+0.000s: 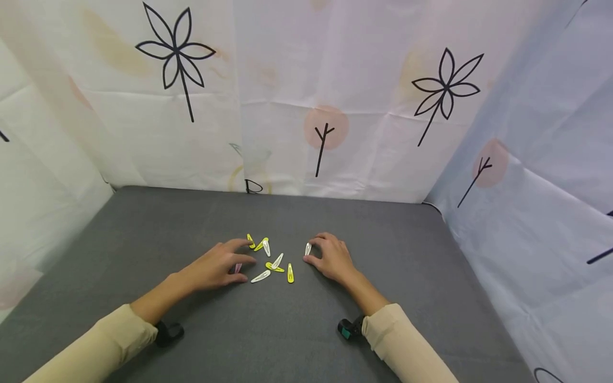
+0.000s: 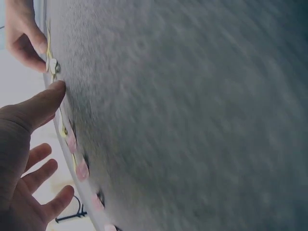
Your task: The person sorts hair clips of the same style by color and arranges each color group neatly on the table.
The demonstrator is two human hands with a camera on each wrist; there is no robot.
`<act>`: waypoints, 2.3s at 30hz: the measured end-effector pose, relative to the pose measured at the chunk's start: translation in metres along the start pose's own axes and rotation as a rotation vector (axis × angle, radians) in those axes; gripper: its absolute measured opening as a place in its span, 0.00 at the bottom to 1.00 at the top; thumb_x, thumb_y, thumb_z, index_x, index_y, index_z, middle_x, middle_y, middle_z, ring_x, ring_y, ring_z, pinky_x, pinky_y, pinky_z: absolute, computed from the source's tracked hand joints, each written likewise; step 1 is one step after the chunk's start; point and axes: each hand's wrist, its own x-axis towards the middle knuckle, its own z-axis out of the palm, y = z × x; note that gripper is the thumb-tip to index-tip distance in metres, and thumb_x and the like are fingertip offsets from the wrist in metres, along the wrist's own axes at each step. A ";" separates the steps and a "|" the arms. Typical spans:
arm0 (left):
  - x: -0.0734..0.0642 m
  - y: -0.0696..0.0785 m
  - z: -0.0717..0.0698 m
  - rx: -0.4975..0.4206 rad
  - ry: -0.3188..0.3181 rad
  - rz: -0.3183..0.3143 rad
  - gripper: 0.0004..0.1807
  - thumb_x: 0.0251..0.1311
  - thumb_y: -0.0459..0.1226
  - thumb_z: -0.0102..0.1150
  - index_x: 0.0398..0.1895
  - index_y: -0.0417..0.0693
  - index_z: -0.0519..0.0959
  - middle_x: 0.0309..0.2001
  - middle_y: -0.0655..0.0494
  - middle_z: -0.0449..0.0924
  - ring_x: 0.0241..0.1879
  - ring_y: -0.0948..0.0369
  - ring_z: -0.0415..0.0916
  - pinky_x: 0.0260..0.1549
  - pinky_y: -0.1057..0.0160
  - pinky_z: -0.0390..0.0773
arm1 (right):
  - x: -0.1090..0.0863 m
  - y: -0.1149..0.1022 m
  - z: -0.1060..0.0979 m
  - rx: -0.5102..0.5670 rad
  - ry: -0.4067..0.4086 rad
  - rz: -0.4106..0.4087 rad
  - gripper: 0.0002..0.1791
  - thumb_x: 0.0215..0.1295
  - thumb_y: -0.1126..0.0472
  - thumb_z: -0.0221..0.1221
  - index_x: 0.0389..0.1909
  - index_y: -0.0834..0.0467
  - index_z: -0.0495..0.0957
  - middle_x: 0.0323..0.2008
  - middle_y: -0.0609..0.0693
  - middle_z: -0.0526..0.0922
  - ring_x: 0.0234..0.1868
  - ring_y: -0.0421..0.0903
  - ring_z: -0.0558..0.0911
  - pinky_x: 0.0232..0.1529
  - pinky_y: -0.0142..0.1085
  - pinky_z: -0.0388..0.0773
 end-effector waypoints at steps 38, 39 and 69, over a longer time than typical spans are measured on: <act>0.015 0.018 0.012 -0.061 -0.061 -0.027 0.32 0.51 0.53 0.73 0.56 0.46 0.83 0.68 0.43 0.68 0.68 0.48 0.64 0.55 0.36 0.69 | -0.001 0.001 0.002 0.007 0.025 -0.008 0.24 0.60 0.52 0.70 0.54 0.60 0.82 0.57 0.59 0.78 0.61 0.59 0.75 0.58 0.60 0.66; 0.015 0.018 0.012 -0.063 -0.063 -0.030 0.32 0.51 0.54 0.73 0.56 0.46 0.83 0.68 0.43 0.68 0.68 0.48 0.64 0.56 0.36 0.69 | -0.001 0.001 0.002 0.009 0.024 -0.010 0.24 0.60 0.52 0.70 0.54 0.60 0.82 0.57 0.59 0.78 0.61 0.59 0.75 0.58 0.60 0.66; -0.030 -0.005 -0.021 -0.008 0.072 -0.078 0.28 0.46 0.49 0.78 0.50 0.44 0.86 0.65 0.43 0.71 0.65 0.47 0.68 0.51 0.38 0.71 | -0.002 0.001 0.001 0.005 0.017 -0.005 0.25 0.60 0.50 0.70 0.55 0.60 0.82 0.58 0.59 0.78 0.61 0.58 0.75 0.58 0.60 0.66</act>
